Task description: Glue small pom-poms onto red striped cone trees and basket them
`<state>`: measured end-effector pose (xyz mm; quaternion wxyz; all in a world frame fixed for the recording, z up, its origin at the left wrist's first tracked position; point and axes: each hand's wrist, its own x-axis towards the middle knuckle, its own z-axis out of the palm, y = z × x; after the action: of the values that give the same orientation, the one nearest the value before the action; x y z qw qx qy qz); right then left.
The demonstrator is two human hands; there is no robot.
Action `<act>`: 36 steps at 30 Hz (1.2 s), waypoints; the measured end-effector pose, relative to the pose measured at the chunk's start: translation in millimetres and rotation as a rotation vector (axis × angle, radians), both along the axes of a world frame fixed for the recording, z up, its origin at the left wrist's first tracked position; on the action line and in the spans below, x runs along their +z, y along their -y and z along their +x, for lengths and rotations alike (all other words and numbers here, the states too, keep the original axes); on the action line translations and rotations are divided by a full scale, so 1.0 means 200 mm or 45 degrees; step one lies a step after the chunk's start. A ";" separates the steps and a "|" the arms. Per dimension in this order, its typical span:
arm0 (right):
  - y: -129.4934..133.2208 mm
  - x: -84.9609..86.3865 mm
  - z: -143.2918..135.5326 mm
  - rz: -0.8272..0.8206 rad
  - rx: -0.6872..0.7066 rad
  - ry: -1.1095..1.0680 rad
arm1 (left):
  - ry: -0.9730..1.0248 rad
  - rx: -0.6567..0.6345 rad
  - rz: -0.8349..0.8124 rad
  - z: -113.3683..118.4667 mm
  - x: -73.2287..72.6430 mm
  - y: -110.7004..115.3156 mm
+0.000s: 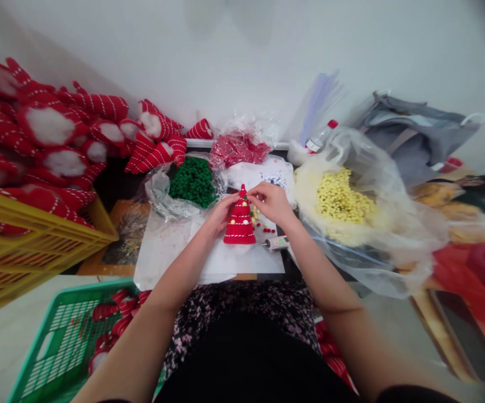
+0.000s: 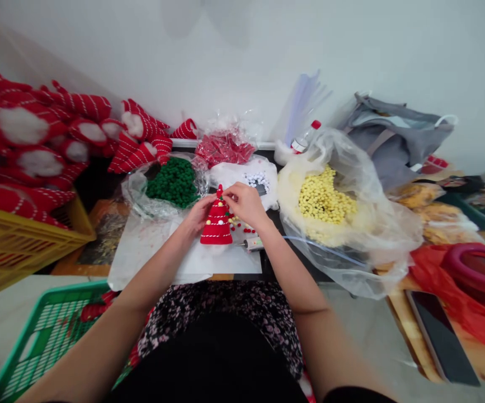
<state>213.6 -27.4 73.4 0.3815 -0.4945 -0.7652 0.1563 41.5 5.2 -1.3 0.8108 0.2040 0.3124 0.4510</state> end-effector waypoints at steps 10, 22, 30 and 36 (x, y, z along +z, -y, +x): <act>0.20 -0.05 0.02 -0.104 -0.010 -0.258 | 0.033 -0.034 0.042 -0.03 0.07 0.03; 0.31 0.02 -0.05 0.042 0.025 -0.354 | 0.003 0.007 0.125 -0.06 0.17 0.10; 0.34 -0.01 -0.10 0.047 0.147 -0.244 | 0.036 0.029 0.071 -0.05 0.22 0.19; 0.37 0.06 -0.08 0.064 0.095 -0.450 | 0.041 0.024 0.083 -0.09 0.24 0.23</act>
<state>196.8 -100.6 85.1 0.5162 -0.4210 -0.7077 0.2357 24.4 -40.0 47.0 0.8044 0.2202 0.2863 0.4718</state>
